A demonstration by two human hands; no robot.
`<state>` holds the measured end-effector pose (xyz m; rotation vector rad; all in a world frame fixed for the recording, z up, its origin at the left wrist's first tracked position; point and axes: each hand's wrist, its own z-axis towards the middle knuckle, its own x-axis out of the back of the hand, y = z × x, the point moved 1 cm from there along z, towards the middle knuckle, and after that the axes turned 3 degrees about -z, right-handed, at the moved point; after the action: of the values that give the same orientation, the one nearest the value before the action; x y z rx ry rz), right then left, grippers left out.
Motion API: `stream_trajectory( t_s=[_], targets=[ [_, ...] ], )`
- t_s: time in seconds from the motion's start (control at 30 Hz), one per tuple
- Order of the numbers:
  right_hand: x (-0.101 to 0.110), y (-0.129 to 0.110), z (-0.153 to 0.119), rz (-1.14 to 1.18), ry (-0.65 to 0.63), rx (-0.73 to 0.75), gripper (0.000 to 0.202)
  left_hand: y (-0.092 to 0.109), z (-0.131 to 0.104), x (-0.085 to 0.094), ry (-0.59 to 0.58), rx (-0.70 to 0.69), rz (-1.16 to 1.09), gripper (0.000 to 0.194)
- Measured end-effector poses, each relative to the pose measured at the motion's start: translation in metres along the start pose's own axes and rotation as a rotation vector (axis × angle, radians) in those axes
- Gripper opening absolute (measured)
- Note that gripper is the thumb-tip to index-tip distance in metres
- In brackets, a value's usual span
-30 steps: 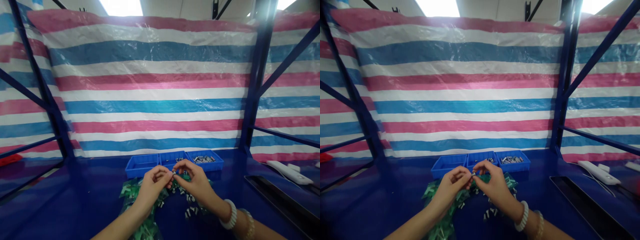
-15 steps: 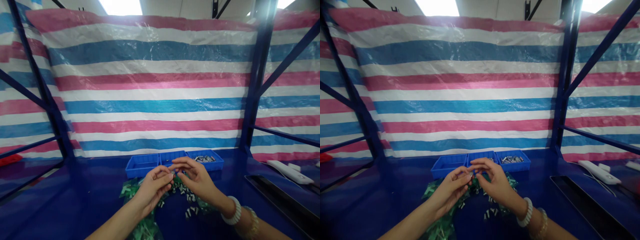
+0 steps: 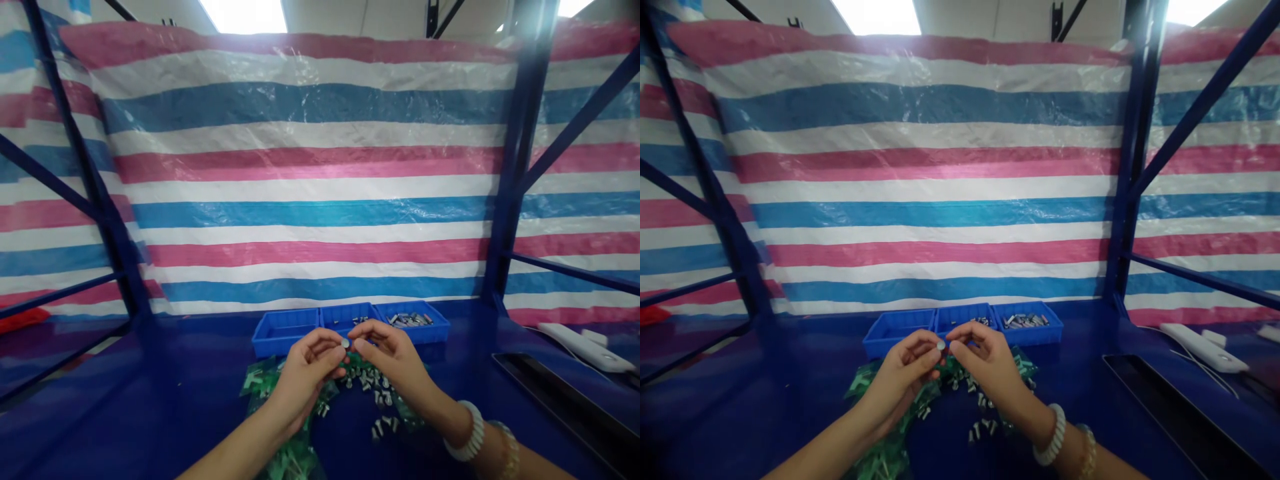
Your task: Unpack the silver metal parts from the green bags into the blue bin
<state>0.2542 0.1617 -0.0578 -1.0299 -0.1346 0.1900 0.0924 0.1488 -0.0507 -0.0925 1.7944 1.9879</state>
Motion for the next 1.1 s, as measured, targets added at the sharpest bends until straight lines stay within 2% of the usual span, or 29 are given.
stream_trajectory(
  t_s=[0.17,0.3,0.4,0.47,0.57,0.63,0.7,0.83,0.87,0.93,1.1],
  targets=[
    [-0.004,-0.004,-0.002,-0.132,-0.009,0.17,0.012,-0.005,-0.001,0.0,-0.033,0.086,-0.126,0.023],
    [-0.005,-0.003,-0.002,-0.138,-0.046,0.157,0.01,-0.006,-0.001,0.0,-0.031,0.087,-0.113,0.026],
    [0.001,0.0,0.008,-0.17,-0.026,0.159,0.011,-0.004,0.001,0.003,0.022,0.027,-0.031,0.028],
    [0.01,0.005,0.02,-0.284,0.036,0.185,0.013,-0.002,0.004,0.006,0.078,-0.036,0.032,0.028],
    [0.026,0.015,0.04,-0.598,0.145,0.22,0.018,0.001,0.008,0.011,0.143,-0.117,0.109,0.026],
    [0.034,0.02,0.046,-0.715,0.162,0.216,0.022,0.001,0.009,0.014,0.172,-0.159,0.144,0.024],
    [0.036,0.021,0.043,-0.739,0.091,0.22,0.018,0.002,0.01,0.015,0.199,-0.201,0.164,0.021],
    [0.023,0.017,0.018,-0.871,-0.344,0.257,0.008,0.003,0.008,0.015,0.248,-0.239,0.186,0.018],
    [0.018,0.016,0.012,-0.934,-0.419,0.258,0.006,0.004,0.008,0.014,0.26,-0.236,0.189,0.017],
    [0.01,0.017,0.004,-1.056,-0.455,0.245,0.006,0.004,0.007,0.013,0.281,-0.222,0.19,0.018],
    [-0.004,0.025,0.001,-1.173,-0.412,0.136,0.009,0.006,0.004,0.008,0.304,-0.19,0.195,0.019]
  ],
)
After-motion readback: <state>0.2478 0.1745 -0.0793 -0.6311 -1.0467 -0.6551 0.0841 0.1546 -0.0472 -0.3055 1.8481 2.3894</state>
